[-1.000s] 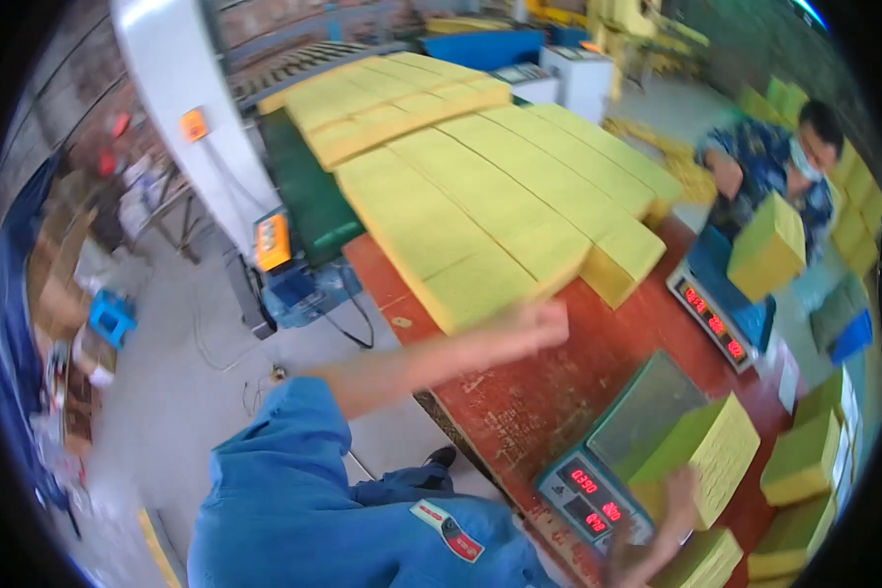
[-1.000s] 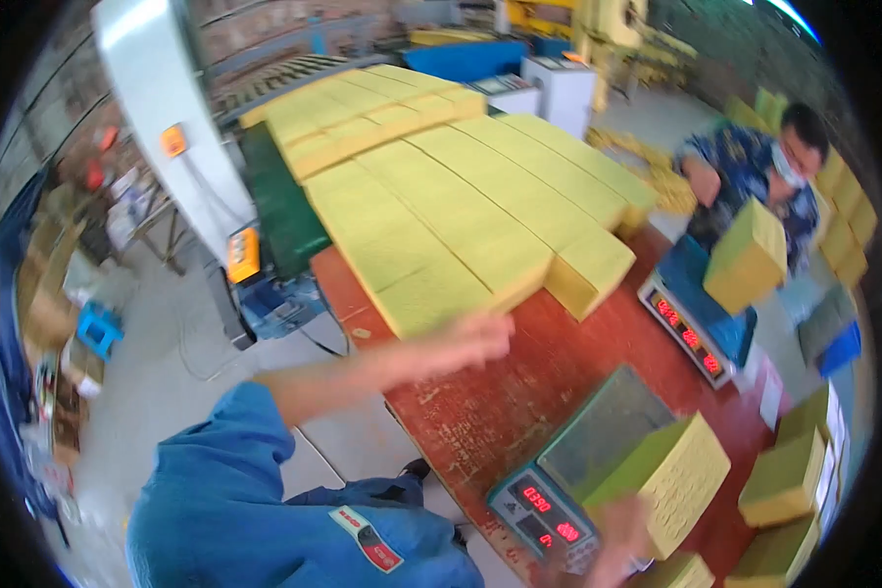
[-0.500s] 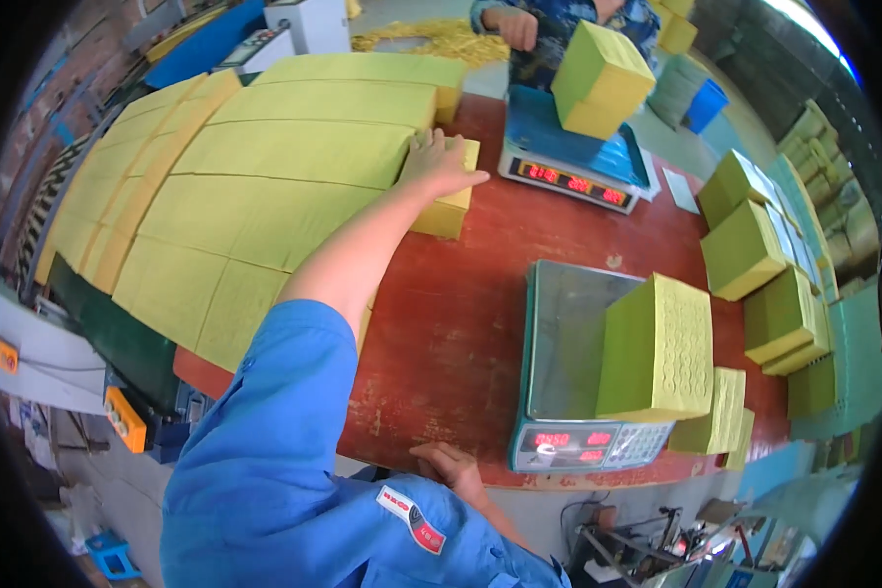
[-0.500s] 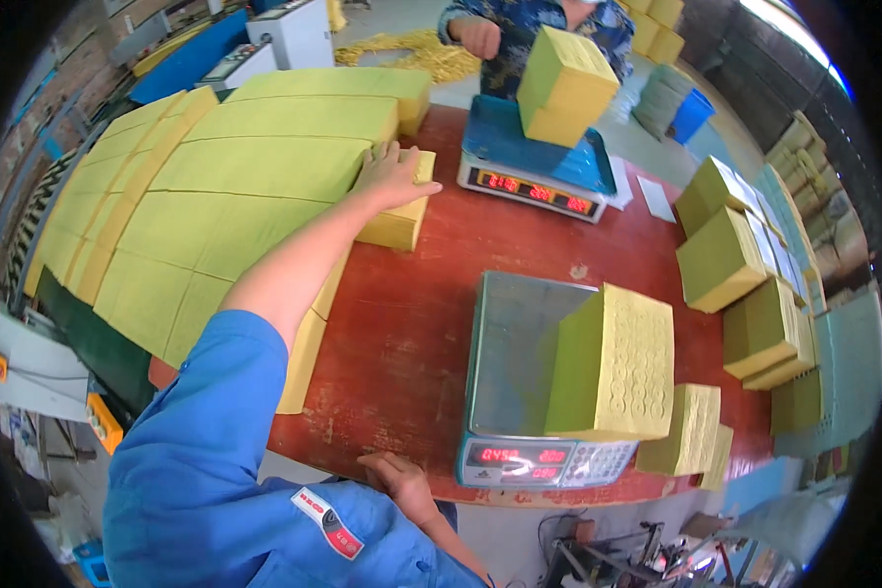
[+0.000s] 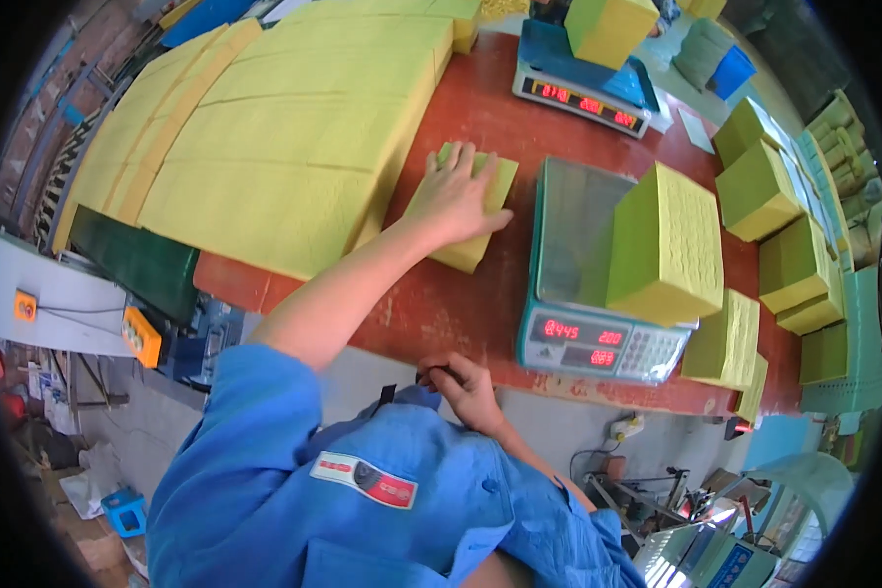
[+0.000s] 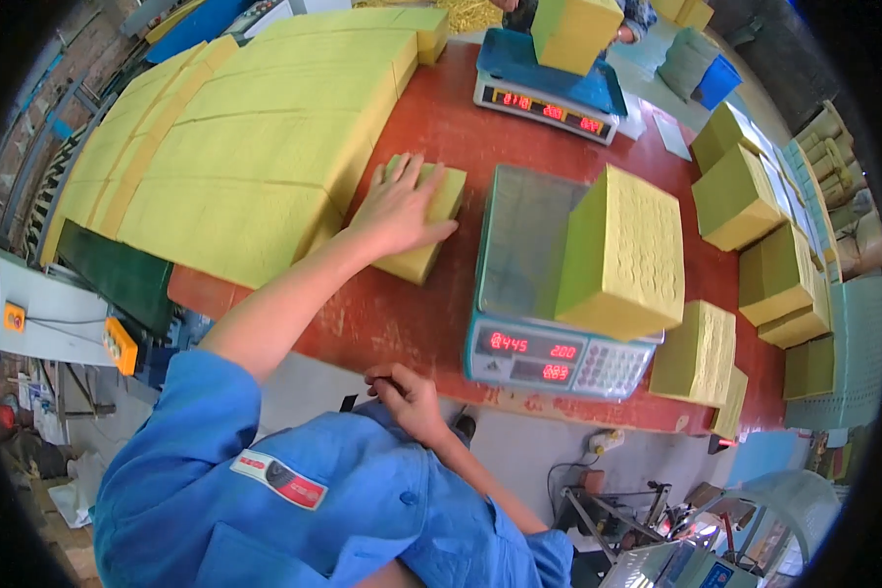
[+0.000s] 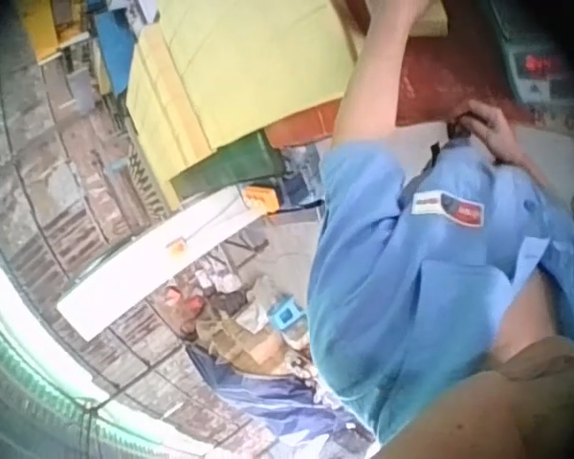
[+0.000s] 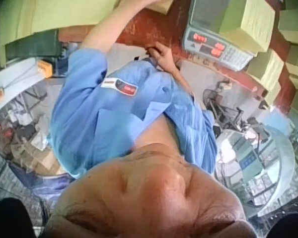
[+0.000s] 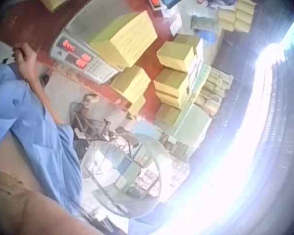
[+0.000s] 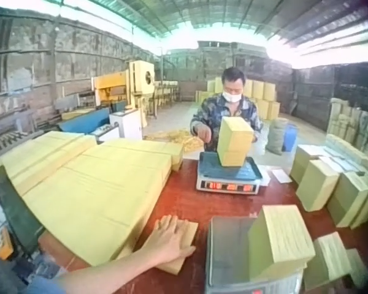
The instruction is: The recorder is weighing stacks of yellow paper on a digital scale in a factory setting.
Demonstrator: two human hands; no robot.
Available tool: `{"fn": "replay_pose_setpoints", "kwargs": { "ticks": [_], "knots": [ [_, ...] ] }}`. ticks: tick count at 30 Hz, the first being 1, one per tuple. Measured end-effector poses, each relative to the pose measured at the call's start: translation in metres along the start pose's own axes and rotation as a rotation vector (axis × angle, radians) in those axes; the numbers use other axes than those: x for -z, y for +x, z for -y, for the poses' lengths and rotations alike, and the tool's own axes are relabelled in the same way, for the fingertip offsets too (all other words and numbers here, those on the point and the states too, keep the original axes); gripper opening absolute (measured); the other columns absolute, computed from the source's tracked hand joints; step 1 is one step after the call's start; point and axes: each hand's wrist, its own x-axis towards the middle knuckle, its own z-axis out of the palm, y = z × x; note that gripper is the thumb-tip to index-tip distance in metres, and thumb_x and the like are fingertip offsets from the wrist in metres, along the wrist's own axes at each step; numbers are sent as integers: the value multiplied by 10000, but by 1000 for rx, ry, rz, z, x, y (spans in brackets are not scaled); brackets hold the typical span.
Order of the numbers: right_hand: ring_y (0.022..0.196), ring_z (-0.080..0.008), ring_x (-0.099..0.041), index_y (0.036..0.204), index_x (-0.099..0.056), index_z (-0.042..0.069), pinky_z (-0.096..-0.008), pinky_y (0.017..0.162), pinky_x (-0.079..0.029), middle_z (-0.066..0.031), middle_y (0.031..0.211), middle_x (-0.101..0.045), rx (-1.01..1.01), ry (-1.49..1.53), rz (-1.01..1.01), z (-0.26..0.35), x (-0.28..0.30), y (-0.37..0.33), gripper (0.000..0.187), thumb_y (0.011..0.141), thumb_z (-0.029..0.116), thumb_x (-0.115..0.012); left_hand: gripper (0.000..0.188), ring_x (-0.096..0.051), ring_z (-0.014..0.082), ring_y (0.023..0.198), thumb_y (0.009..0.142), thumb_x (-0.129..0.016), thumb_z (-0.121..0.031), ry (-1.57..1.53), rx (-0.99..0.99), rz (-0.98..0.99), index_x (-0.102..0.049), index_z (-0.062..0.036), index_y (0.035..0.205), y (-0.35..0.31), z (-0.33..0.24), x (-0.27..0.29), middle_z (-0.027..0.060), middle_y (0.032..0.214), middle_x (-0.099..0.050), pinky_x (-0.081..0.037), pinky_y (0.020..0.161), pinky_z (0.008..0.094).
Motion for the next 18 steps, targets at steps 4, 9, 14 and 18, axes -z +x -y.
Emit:
{"fn": "replay_pose_setpoints", "kwargs": {
  "ticks": [4, 9, 14, 18],
  "knots": [
    [918, -226, -662, 1134, -619, -10, -336, 798, -545, -121, 1051, -661, -513, 695, 2, -28, 19, -50, 222, 979, 129, -545, 898, -206, 420, 1437, 752, -695, -492, -61, -188, 34, -362, -53, 1461, -104, -30, 26, 264, 1529, -258, -180, 1155, 563],
    [937, -220, -655, 1163, -614, -28, -321, 803, -538, -117, 1047, -655, -544, 386, 116, -8, 44, -80, 285, 970, 169, -544, 870, -184, 400, 1451, 680, -778, -373, -54, -387, 193, -427, -110, 1432, -172, -42, 77, 213, 1551, -241, -173, 1157, 572],
    [819, -176, -653, 1054, -639, -10, -282, 704, -510, -103, 918, -668, 275, -323, 75, 110, 77, -62, 167, 896, 33, -606, 780, -236, 387, 1434, 679, -801, -231, 89, -191, 77, -480, -88, 1376, -236, -63, 92, 191, 1535, -289, -214, 1147, 559],
    [854, -237, -653, 1103, -620, 20, -318, 731, -514, -154, 961, -649, 601, -481, -75, 144, 72, 21, 247, 857, 47, -641, 705, -448, 366, 1266, 740, -787, -185, -295, 295, -429, -477, -16, 1350, -317, -106, 38, 185, 1422, -424, -392, 1037, 461]
  ]
}}
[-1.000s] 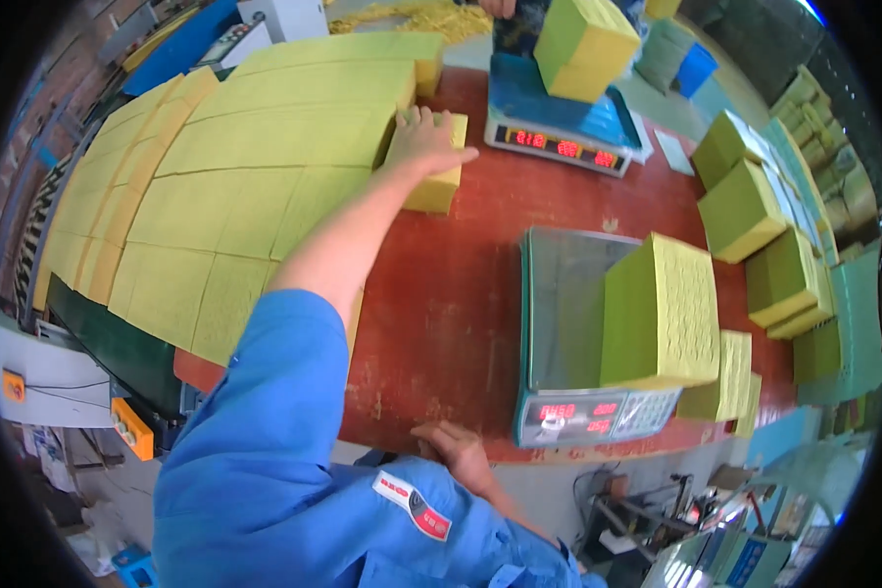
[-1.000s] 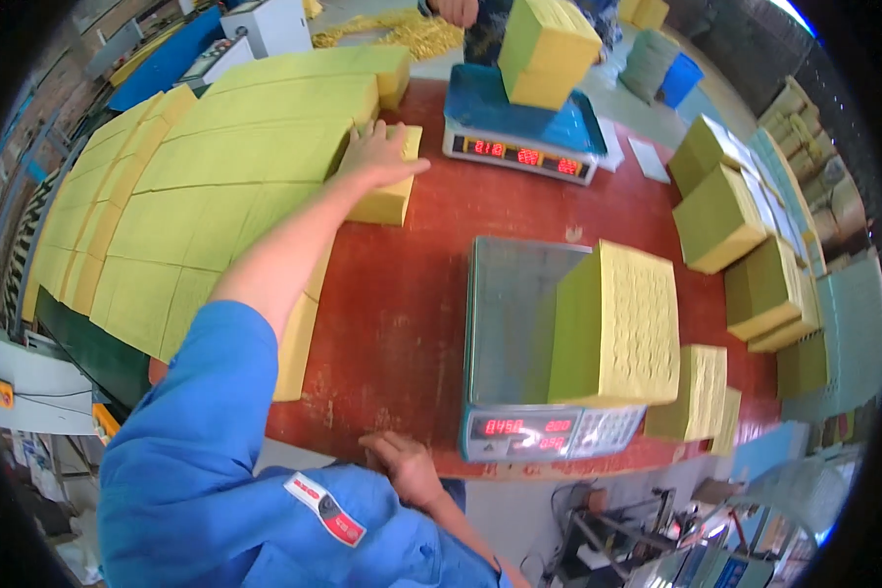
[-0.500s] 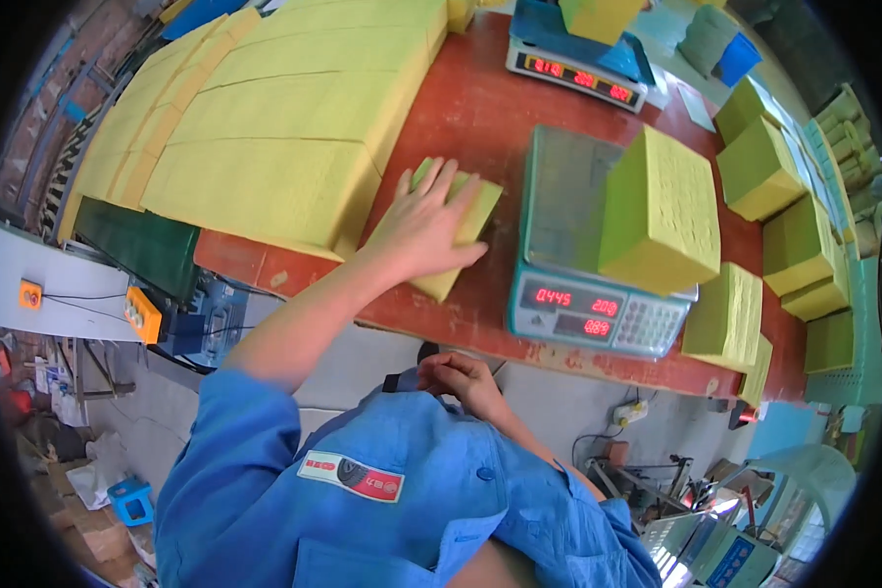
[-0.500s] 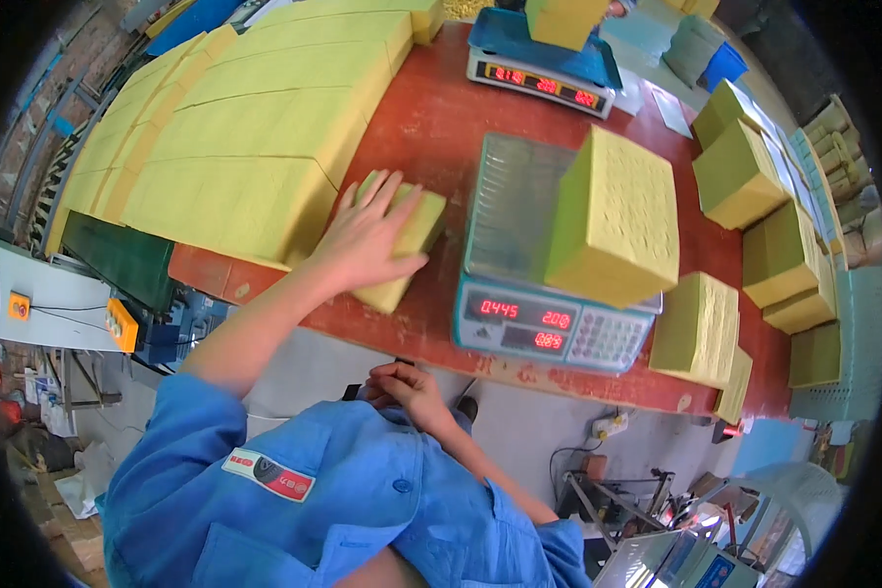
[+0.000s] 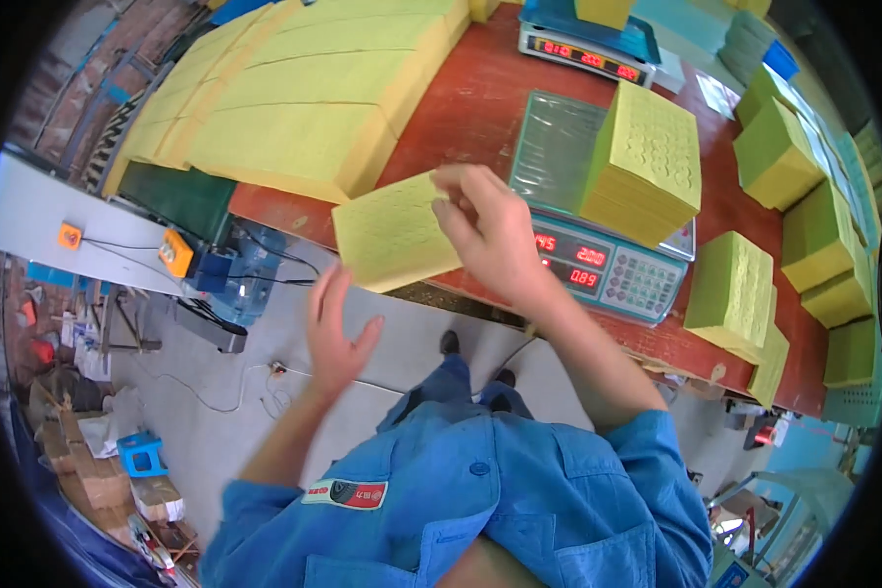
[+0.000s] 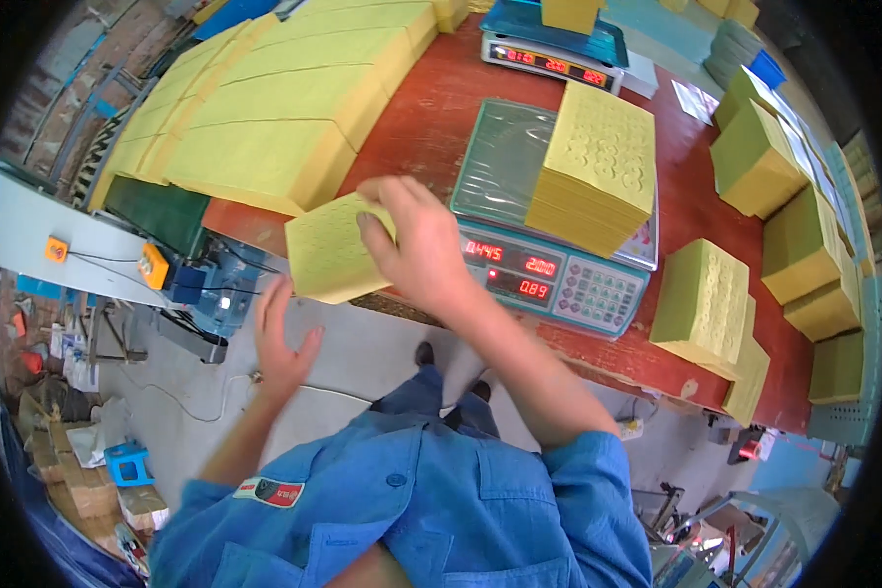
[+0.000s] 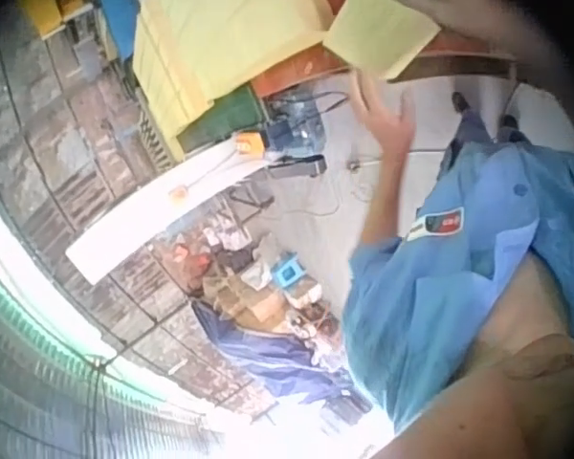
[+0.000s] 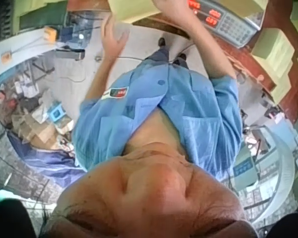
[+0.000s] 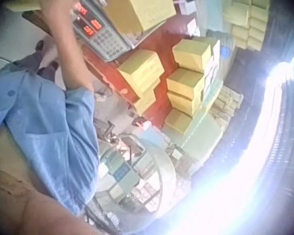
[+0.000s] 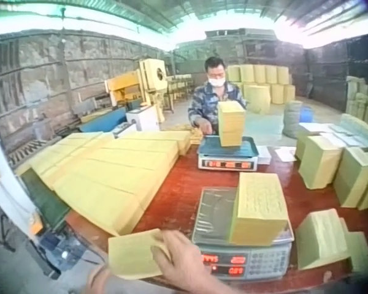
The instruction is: The recorder is weighing stacks of yellow paper on a digital scale in a factory setting.
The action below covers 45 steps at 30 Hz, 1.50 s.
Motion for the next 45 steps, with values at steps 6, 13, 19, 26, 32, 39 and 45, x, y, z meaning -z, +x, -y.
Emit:
{"fn": "replay_pose_setpoints", "kwargs": {
  "ticks": [6, 13, 19, 26, 32, 39, 45],
  "knots": [
    [996, -351, -639, 1182, -594, 25, -408, 876, -506, -194, 1122, -640, 148, -164, 163, -59, -47, 52, 365, 861, 188, -650, 738, -448, 298, 1270, 909, -636, -462, -1385, 1192, -99, -338, -46, 1441, -92, 36, -77, 164, 1411, -432, -390, 1029, 451],
    [898, -348, -664, 1042, -656, 55, -446, 785, -517, -166, 955, -687, -170, -428, 537, -64, -51, 14, 427, 853, 436, -621, 897, -335, 297, 1392, 911, -436, -686, -1611, 923, 77, -232, -47, 1507, -43, 19, -114, 170, 1522, -322, -290, 1130, 492],
    [822, -346, -662, 1029, -611, 67, -437, 686, -546, -168, 907, -637, -224, -411, 197, -14, -57, -62, 377, 833, 383, -672, 718, -400, 273, 1357, 985, -320, -609, -1721, 882, -184, -313, -96, 1487, -31, 13, -67, 101, 1488, -409, -304, 1130, 459],
    [811, -360, -645, 996, -577, -8, -432, 688, -539, -181, 885, -618, -323, -340, 178, -6, -45, -73, 422, 836, 368, -683, 575, -452, 274, 1316, 1008, -434, -369, -1385, 954, -40, -326, -37, 1465, -7, 13, -55, 138, 1442, -452, -373, 1088, 457],
    [990, -295, -660, 1357, -453, -23, -375, 841, -529, -225, 1157, -621, -549, 189, 140, 7, 47, -98, 656, 903, 413, -637, 460, -515, 254, 1247, 990, -432, -201, -1608, 842, 92, -410, 34, 1385, 23, -28, 8, 166, 1367, -511, -419, 1053, 403],
    [826, -152, -611, 1308, -513, -47, -283, 652, -512, -112, 1016, -640, -589, 364, -142, 52, 166, -16, 672, 910, 485, -618, 403, -499, 285, 1273, 970, -527, -100, -961, -301, 310, -454, 21, 1347, 195, -81, -23, 207, 1380, -501, -406, 1062, 410],
    [792, -135, -615, 1109, -658, 16, -282, 683, -498, -61, 943, -672, -640, 412, -419, -10, 250, 39, 401, 957, 372, -550, 637, -500, 285, 1221, 851, -660, -489, -1373, 311, 874, -499, -138, 1357, 319, -200, -65, 96, 1340, -522, -397, 991, 529]
  ]
}}
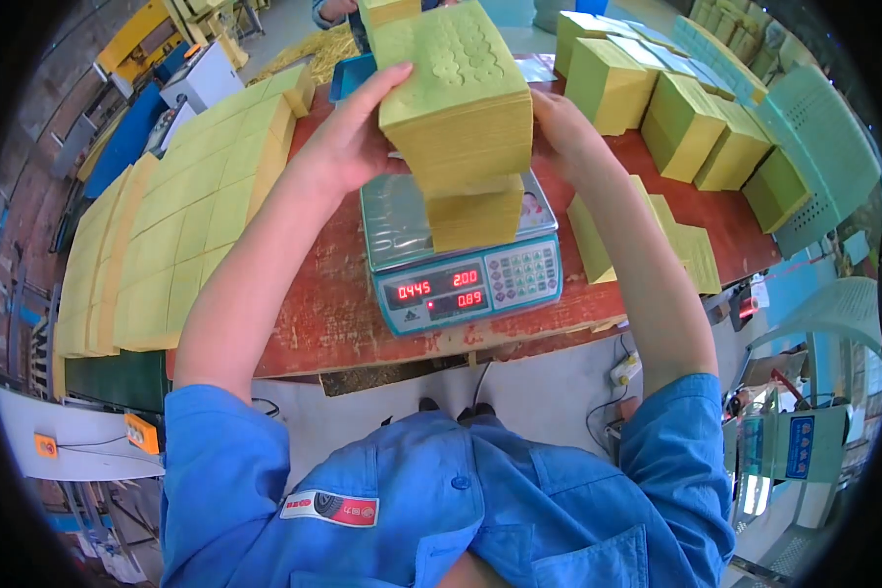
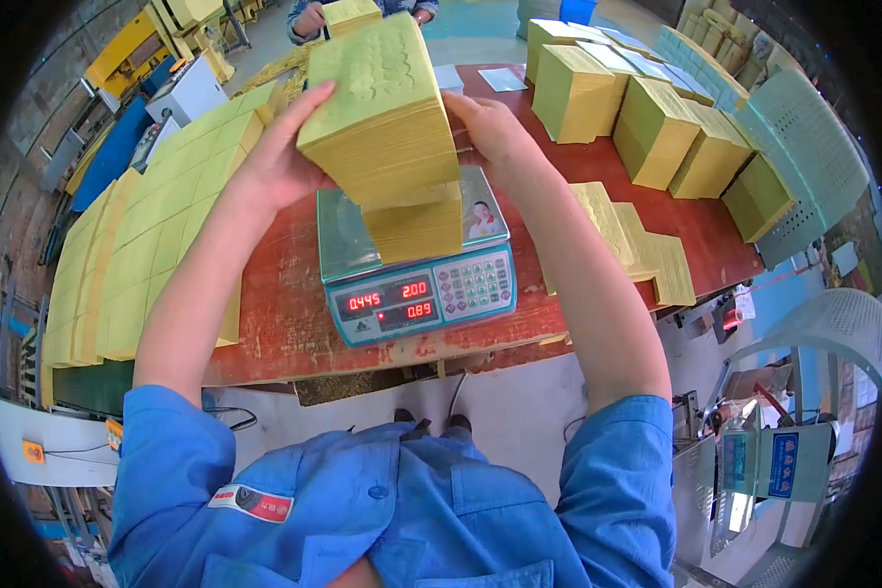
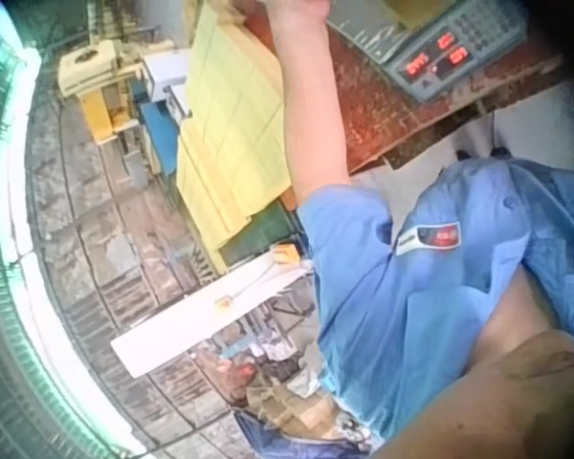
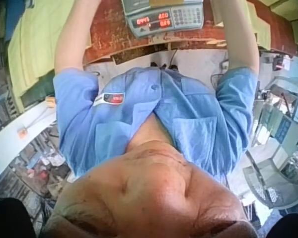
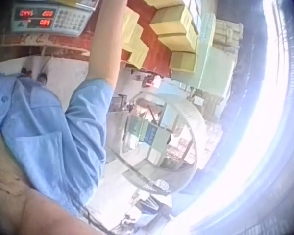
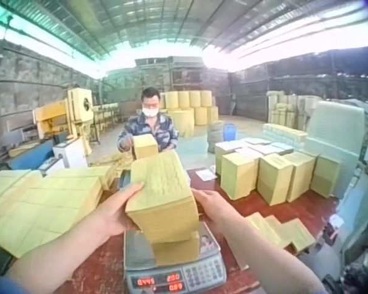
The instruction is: The recorder is weighing stacks of yellow paper on a digital scale in a factory setting.
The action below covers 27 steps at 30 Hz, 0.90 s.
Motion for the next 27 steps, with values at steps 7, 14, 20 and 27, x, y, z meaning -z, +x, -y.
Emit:
{"fn": "replay_pose_setpoints", "kwargs": {
  "ticks": [7, 14, 20, 27],
  "knots": [
    [714, -147, -640, 1110, -662, 13, -284, 650, -524, -61, 913, -679, -103, -11, -10, -35, 10, 15, 367, 961, 330, -553, 733, -506, 265, 1192, 788, -670, -598, 104, 108, -83, -503, -166, 1356, 25, 23, 15, 81, 1305, -541, -416, 947, 537],
    [736, -142, -631, 1109, -672, 14, -280, 658, -515, -57, 901, -678, -72, -49, -17, -33, 11, 4, 351, 971, 304, -530, 776, -474, 267, 1220, 758, -676, -636, 231, 108, -96, -506, -171, 1356, 20, 24, 9, 84, 1328, -520, -392, 952, 546],
    [788, -131, -614, 1147, -674, 27, -272, 716, -474, -46, 930, -682, -20, -162, -30, -46, 18, 11, 377, 971, 326, -527, 833, -432, 274, 1261, 763, -624, -710, 257, 87, -135, -488, -174, 1385, 20, 29, 7, 91, 1386, -482, -377, 963, 547],
    [1056, -164, -550, 1302, -572, 55, -310, 880, -448, -60, 1213, -606, 112, 106, -131, -93, 28, 34, 539, 983, 481, -488, 784, -389, 244, 1338, 901, -468, -676, 79, -129, -199, -345, -173, 1490, 43, 80, 41, 54, 1458, -428, -333, 1067, 515]
  ]
}}
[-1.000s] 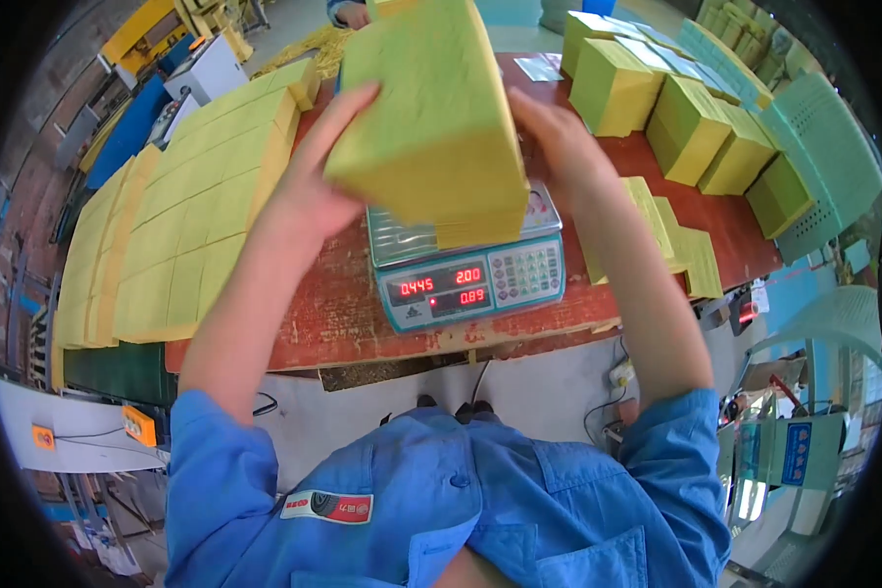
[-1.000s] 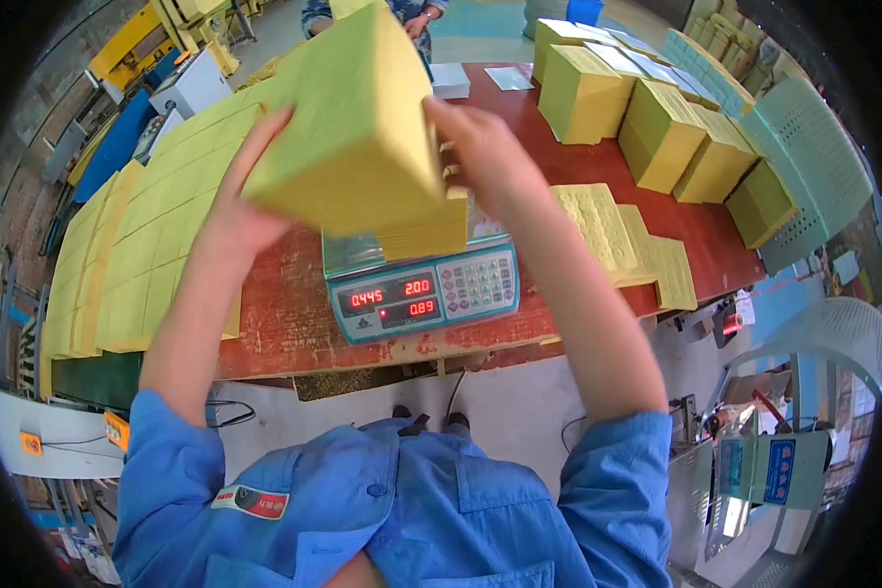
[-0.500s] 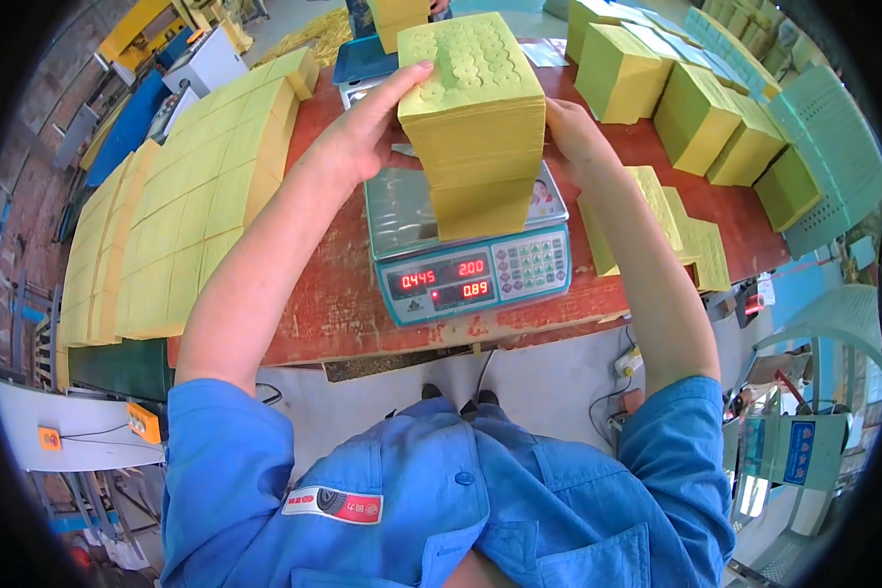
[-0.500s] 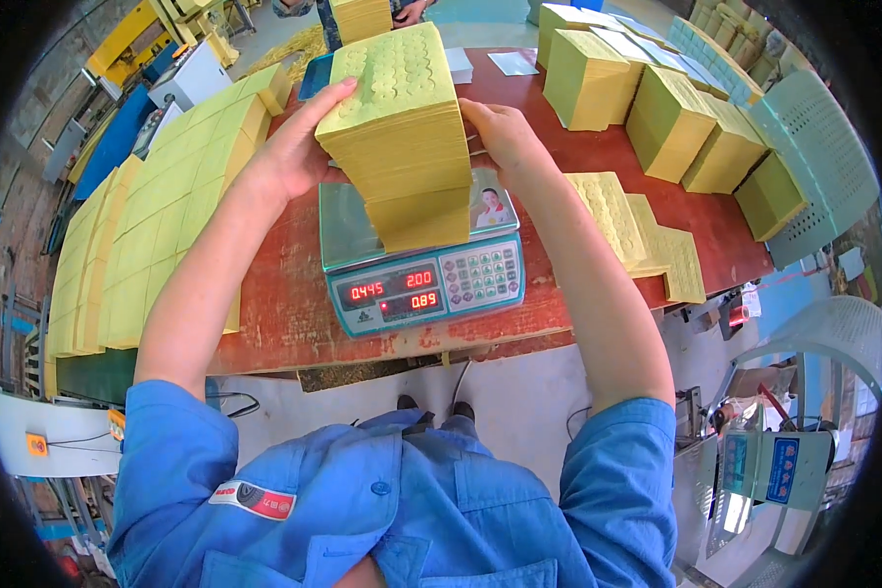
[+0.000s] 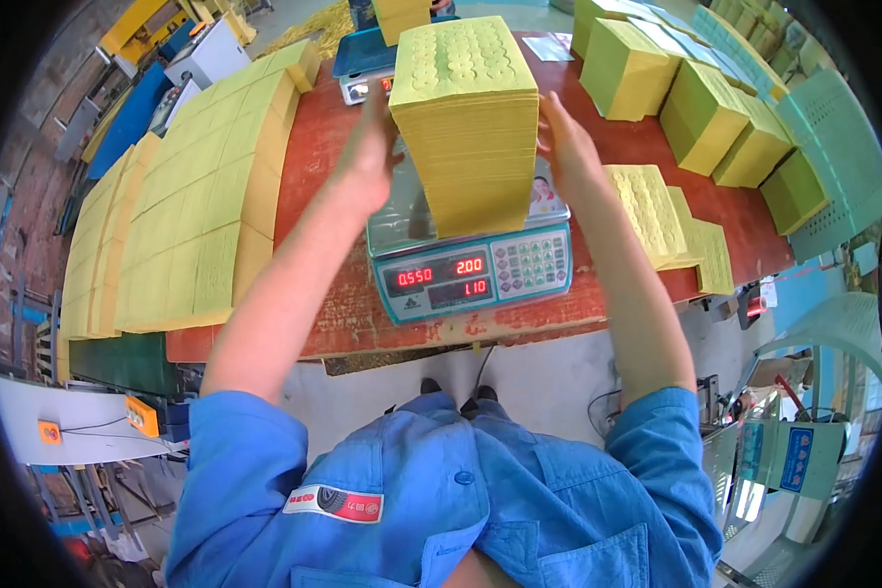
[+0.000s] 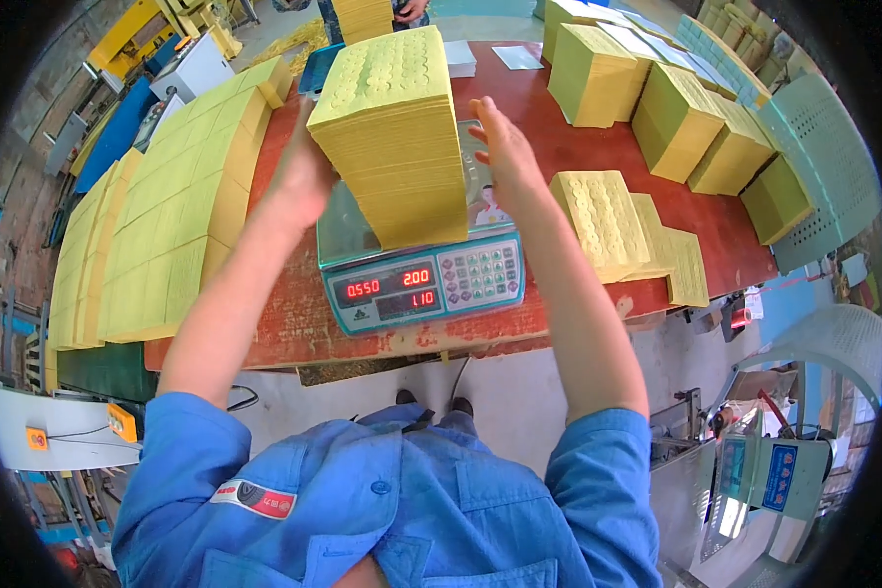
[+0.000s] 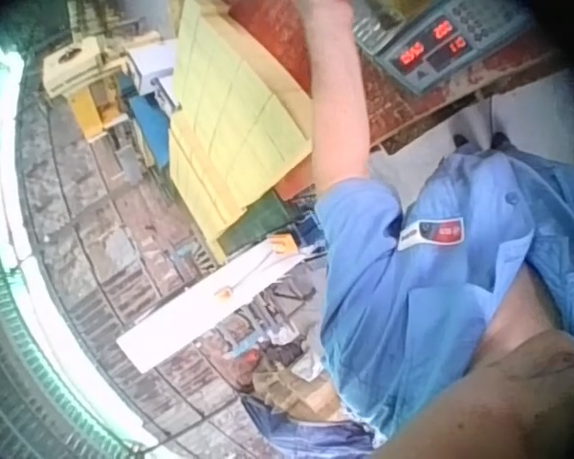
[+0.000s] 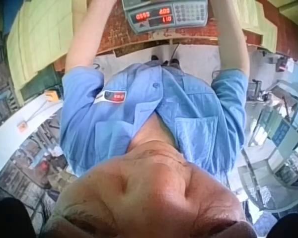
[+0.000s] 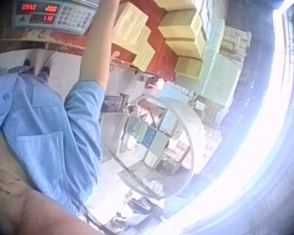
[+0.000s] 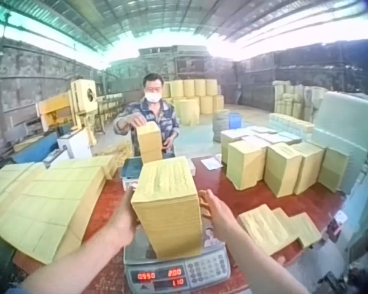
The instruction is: The recorder is weighing stacks of yellow paper on a digital scale in a factory setting.
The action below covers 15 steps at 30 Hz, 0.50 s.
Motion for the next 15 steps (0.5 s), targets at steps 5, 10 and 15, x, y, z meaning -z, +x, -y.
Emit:
{"fn": "replay_pose_setpoints", "kwargs": {
  "ticks": [5, 10, 15],
  "knots": [
    [1106, -198, -533, 1320, -547, 62, -375, 915, -452, -82, 1261, -581, -175, 106, -21, -12, -35, -2, 665, 967, 610, -416, 694, -485, 172, 1254, 943, -473, -599, -233, -2, -83, -394, -127, 1446, -16, 23, -47, 35, 1388, -497, -432, 1005, 334],
    [1153, -206, -537, 1328, -537, 55, -398, 927, -439, -102, 1300, -565, -218, 173, -2, 7, -50, -7, 621, 975, 552, -423, 605, -452, 237, 1293, 972, -456, -497, -196, -37, -173, -415, -102, 1427, -4, 26, -16, 117, 1430, -464, -379, 1051, 428],
    [1211, -237, -535, 1355, -491, -9, -365, 993, -403, -146, 1365, -531, 34, 157, 20, -2, 13, -75, 526, 1031, 392, -385, 868, -191, 303, 1468, 967, -311, -641, -102, -118, -301, -126, -8, 1531, -87, 33, 73, 197, 1580, -200, -174, 1175, 515]
  ]
}}
